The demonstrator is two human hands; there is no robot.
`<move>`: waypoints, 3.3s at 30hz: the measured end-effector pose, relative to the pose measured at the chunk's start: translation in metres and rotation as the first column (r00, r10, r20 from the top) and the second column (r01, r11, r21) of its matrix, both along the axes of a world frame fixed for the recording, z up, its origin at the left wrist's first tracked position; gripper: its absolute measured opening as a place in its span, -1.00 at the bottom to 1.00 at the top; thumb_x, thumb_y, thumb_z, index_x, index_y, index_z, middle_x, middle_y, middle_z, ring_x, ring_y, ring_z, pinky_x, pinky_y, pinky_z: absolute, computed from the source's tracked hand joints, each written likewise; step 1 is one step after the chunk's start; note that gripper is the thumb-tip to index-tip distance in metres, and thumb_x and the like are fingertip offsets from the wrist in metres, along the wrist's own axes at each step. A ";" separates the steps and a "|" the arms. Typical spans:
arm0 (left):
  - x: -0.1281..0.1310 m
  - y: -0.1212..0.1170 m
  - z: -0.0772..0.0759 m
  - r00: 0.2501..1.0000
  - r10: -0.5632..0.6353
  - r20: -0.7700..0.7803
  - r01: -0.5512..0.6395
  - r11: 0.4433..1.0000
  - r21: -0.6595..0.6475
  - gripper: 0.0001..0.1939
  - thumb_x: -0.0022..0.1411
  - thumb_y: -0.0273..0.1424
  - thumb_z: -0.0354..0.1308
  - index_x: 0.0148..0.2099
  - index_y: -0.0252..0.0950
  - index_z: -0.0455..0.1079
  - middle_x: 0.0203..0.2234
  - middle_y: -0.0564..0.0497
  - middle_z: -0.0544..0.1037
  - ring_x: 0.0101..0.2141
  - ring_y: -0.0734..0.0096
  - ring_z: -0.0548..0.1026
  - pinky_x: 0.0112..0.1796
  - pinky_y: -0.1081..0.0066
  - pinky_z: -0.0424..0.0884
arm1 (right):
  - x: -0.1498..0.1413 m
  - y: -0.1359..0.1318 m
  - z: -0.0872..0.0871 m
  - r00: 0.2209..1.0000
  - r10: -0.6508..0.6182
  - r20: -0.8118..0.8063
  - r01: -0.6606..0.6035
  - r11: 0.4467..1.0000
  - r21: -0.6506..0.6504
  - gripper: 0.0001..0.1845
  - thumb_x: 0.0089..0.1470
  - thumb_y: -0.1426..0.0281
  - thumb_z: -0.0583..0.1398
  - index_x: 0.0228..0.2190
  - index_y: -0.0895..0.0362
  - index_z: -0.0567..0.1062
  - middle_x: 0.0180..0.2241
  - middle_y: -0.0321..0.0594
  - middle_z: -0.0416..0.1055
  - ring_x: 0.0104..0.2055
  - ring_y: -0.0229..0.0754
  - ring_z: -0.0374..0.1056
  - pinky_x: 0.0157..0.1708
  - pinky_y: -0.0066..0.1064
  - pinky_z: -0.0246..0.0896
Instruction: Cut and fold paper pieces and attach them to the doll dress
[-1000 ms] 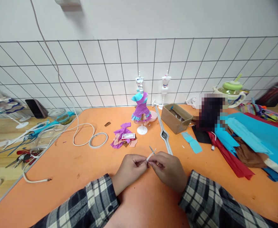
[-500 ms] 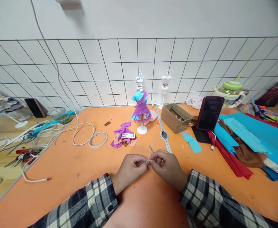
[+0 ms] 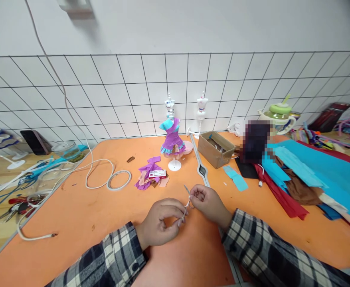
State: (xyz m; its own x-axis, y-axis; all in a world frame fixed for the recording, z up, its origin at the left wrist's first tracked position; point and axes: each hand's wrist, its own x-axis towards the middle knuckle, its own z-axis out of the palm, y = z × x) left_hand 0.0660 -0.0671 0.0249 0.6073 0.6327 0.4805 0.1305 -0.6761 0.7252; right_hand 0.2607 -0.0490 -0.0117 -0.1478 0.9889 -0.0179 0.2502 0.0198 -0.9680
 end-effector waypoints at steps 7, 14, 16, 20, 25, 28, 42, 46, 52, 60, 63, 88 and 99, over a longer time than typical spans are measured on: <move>-0.001 0.002 -0.003 0.988 0.140 0.064 -0.139 0.990 -0.024 -0.86 0.11 -0.50 0.14 -0.44 -0.30 0.51 -0.43 -0.08 0.45 -0.38 0.35 0.46 -0.35 0.39 0.40 | 0.009 0.007 -0.001 0.992 -0.106 0.072 0.102 0.993 0.060 -0.93 -0.10 0.37 0.14 -0.51 0.12 0.37 -0.64 -0.43 0.21 -0.60 -0.34 0.10 -0.59 -0.50 -0.05; -0.005 0.005 -0.014 0.971 0.181 0.159 -0.094 0.892 -0.441 -0.79 0.23 -0.36 0.15 -0.41 -0.29 0.53 -0.23 -0.16 0.60 -0.14 0.16 0.53 -0.08 0.24 0.40 | 0.011 0.007 0.002 0.984 -0.113 0.136 0.099 0.990 0.104 -0.95 -0.13 0.41 0.12 -0.54 0.13 0.37 -0.63 -0.42 0.23 -0.59 -0.34 0.12 -0.58 -0.51 -0.05; -0.005 0.007 -0.019 0.950 0.252 0.181 -0.113 0.825 -0.554 -0.81 0.20 -0.34 0.20 -0.40 -0.28 0.56 -0.20 -0.15 0.59 -0.12 0.15 0.52 -0.07 0.26 0.40 | 0.013 0.010 0.003 0.976 -0.146 0.162 0.130 0.986 0.105 -0.95 -0.14 0.41 0.12 -0.54 0.13 0.38 -0.64 -0.42 0.23 -0.59 -0.34 0.12 -0.58 -0.51 -0.05; -0.003 0.011 -0.022 0.883 0.366 0.292 -0.004 0.630 -0.777 -0.89 0.11 -0.37 0.28 -0.40 -0.29 0.58 -0.10 -0.09 0.54 -0.06 0.13 0.49 -0.06 0.29 0.40 | 0.020 0.016 0.001 0.951 -0.225 0.213 0.199 0.970 0.136 -0.93 -0.13 0.39 0.13 -0.54 0.13 0.40 -0.63 -0.40 0.28 -0.58 -0.32 0.15 -0.57 -0.50 -0.05; -0.002 0.012 -0.016 0.819 0.383 0.428 0.250 0.433 -0.866 -0.87 0.15 -0.41 0.23 -0.39 -0.35 0.53 -0.14 -0.19 0.60 0.06 0.05 0.44 0.13 0.11 0.26 | 0.022 0.019 0.000 0.949 -0.222 0.224 0.194 0.971 0.141 -0.92 -0.13 0.39 0.13 -0.53 0.13 0.41 -0.60 -0.38 0.32 -0.55 -0.30 0.21 -0.53 -0.50 0.02; -0.003 0.012 -0.014 0.807 0.377 0.454 0.307 0.389 -0.869 -0.87 0.17 -0.42 0.22 -0.40 -0.36 0.50 -0.09 -0.23 0.59 0.10 0.03 0.41 0.17 0.06 0.17 | 0.021 0.018 0.000 0.947 -0.201 0.250 0.169 0.975 0.142 -0.92 -0.13 0.39 0.12 -0.52 0.13 0.41 -0.60 -0.37 0.33 -0.55 -0.30 0.22 -0.53 -0.50 0.03; -0.021 -0.004 -0.006 0.798 0.410 0.443 0.248 0.445 -0.860 -0.88 0.15 -0.41 0.23 -0.40 -0.33 0.52 0.00 -0.20 0.55 0.18 -0.03 0.31 0.23 -0.02 0.05 | 0.046 0.041 0.015 0.843 -0.436 0.314 0.245 0.833 0.497 -0.89 -0.01 0.37 0.14 -0.49 0.13 0.44 -0.51 -0.30 0.39 -0.49 -0.25 0.26 -0.47 -0.45 0.08; -0.025 -0.002 -0.013 0.819 0.378 0.432 0.239 0.461 -0.855 -0.88 0.15 -0.41 0.23 -0.39 -0.33 0.54 0.09 -0.20 0.48 0.20 -0.06 0.28 0.22 -0.01 0.06 | 0.070 0.066 0.048 0.709 -0.639 0.297 0.288 0.647 0.706 -0.83 0.07 0.30 0.14 -0.43 0.13 0.47 -0.44 -0.24 0.43 -0.40 -0.21 0.32 -0.40 -0.43 0.10; -0.026 0.004 -0.019 0.830 0.360 0.425 0.252 0.438 -0.863 -0.90 0.13 -0.43 0.23 -0.41 -0.32 0.54 0.08 -0.19 0.49 0.18 -0.08 0.32 0.22 -0.05 0.03 | 0.098 0.087 0.074 0.316 -0.828 0.462 0.229 0.540 0.810 -0.77 0.18 0.30 0.09 -0.33 0.13 0.51 -0.32 -0.16 0.48 -0.33 -0.17 0.36 -0.52 -0.39 -0.11; -0.026 0.002 -0.022 0.829 0.333 0.450 0.272 0.462 -0.844 -0.89 0.15 -0.45 0.20 -0.39 -0.32 0.54 0.08 -0.20 0.49 0.16 -0.08 0.34 0.20 -0.03 0.08 | 0.111 0.081 0.054 0.218 -0.692 0.688 0.043 0.711 0.701 -0.63 0.17 0.49 0.06 -0.08 0.03 0.54 -0.14 -0.18 0.53 -0.29 -0.15 0.44 -0.49 -0.38 0.07; -0.026 0.002 -0.021 0.820 0.321 0.474 0.290 0.481 -0.827 -0.87 0.17 -0.45 0.19 -0.40 -0.33 0.53 0.09 -0.20 0.48 0.16 -0.09 0.34 0.18 -0.03 0.10 | 0.118 0.079 0.048 0.248 -0.695 0.675 0.028 0.702 0.712 -0.59 0.14 0.52 0.05 -0.05 0.04 0.54 -0.06 -0.21 0.52 -0.22 -0.14 0.46 -0.42 -0.39 0.19; -0.023 0.000 -0.017 0.810 0.290 0.510 0.351 0.456 -0.818 -0.90 0.08 -0.47 0.23 -0.46 -0.33 0.53 -0.03 -0.22 0.56 0.11 -0.05 0.38 0.13 0.02 0.17 | 0.027 0.011 0.044 0.870 0.017 0.493 -0.414 0.569 0.710 -0.60 0.15 0.23 0.20 0.01 0.06 0.43 -0.05 -0.13 0.50 -0.04 -0.11 0.40 -0.04 -0.28 0.31; -0.021 -0.004 -0.013 0.860 0.246 0.446 0.257 0.547 -0.797 -0.87 0.07 -0.38 0.28 -0.48 -0.31 0.53 -0.23 -0.16 0.60 -0.04 0.04 0.45 0.06 0.12 0.26 | -0.003 0.000 0.021 0.909 0.033 0.415 -0.354 0.584 0.730 -0.82 0.22 0.35 0.14 -0.24 0.02 0.56 -0.28 -0.24 0.58 -0.26 -0.25 0.46 -0.24 -0.40 0.33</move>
